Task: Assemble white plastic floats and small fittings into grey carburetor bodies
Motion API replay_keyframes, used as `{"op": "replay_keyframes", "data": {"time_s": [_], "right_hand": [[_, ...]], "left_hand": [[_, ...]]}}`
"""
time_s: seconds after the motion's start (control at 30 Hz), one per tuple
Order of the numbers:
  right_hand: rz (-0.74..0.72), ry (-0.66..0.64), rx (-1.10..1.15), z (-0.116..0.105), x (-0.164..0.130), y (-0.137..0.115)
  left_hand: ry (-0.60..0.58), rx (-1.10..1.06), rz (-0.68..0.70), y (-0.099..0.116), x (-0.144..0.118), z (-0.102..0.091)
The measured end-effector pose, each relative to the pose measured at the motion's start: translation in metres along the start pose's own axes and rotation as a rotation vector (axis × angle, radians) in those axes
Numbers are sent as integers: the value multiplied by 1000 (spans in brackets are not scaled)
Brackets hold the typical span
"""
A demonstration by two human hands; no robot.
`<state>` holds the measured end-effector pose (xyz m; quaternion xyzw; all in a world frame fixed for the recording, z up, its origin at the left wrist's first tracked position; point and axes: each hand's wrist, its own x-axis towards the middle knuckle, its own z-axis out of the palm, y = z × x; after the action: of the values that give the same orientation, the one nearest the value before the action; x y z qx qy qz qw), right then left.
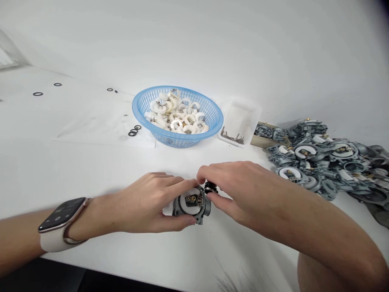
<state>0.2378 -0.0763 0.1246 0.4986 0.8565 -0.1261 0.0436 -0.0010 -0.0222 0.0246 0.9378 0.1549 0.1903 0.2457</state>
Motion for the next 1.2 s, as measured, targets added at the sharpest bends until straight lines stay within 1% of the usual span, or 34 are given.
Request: {"op": "replay_keyframes", "data": {"time_s": [0.3, 0.7, 1.0, 1.1, 1.2], "right_hand": [[-54, -13, 13, 0, 0, 0], [-47, 0, 28, 0, -1, -2], [-73, 15, 30, -1, -4, 2], [-84, 25, 34, 0, -8, -2], [-86, 2, 67, 2, -11, -9]], "left_hand": [[-6, -18, -6, 0, 1, -1], [-7, -12, -5, 0, 1, -2], [-1, -9, 4, 0, 1, -2], [3, -30, -2, -1, 1, -2], [22, -49, -1, -1, 2, -2]]}}
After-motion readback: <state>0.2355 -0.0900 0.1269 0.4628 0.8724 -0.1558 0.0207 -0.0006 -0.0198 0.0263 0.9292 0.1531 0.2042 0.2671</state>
